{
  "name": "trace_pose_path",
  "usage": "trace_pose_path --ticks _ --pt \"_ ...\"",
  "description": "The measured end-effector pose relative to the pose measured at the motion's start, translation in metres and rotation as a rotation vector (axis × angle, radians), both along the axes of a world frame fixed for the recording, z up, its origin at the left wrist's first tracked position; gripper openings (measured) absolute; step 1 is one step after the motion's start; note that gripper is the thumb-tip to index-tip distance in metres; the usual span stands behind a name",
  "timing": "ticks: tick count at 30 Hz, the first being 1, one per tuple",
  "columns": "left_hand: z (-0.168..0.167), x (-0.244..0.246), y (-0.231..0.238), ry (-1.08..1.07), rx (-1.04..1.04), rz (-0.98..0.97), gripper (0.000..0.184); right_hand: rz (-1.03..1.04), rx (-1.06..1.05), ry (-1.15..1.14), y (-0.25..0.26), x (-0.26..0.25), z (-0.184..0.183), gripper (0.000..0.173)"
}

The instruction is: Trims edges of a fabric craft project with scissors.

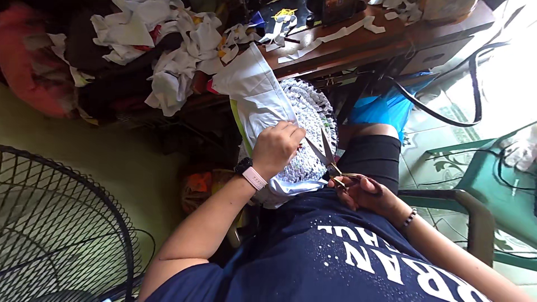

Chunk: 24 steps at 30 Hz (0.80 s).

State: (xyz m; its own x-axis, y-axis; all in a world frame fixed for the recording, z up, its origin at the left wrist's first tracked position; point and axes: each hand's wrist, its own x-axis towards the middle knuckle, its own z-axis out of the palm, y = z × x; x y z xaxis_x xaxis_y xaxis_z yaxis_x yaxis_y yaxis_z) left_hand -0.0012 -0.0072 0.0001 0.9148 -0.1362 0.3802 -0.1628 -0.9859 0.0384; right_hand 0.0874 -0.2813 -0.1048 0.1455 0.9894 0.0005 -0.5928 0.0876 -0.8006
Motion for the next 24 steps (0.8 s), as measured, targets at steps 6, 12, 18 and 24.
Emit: trace_pose_path --ticks 6,12,18,24 --pt "0.002 0.002 0.003 0.03 0.041 -0.03 0.015 0.032 0.006 0.051 0.001 0.002 -0.003 0.067" --pt "0.003 0.006 -0.002 0.061 0.151 -0.023 0.013 0.032 0.006 0.055 -0.001 0.001 -0.005 0.068" --pt "-0.005 0.008 0.002 -0.02 0.052 -0.021 0.013 0.045 0.033 0.042 -0.001 0.003 -0.005 0.068" --pt "-0.007 0.01 0.009 -0.046 -0.136 0.007 0.011 0.062 0.042 0.045 0.0 0.002 -0.001 0.067"
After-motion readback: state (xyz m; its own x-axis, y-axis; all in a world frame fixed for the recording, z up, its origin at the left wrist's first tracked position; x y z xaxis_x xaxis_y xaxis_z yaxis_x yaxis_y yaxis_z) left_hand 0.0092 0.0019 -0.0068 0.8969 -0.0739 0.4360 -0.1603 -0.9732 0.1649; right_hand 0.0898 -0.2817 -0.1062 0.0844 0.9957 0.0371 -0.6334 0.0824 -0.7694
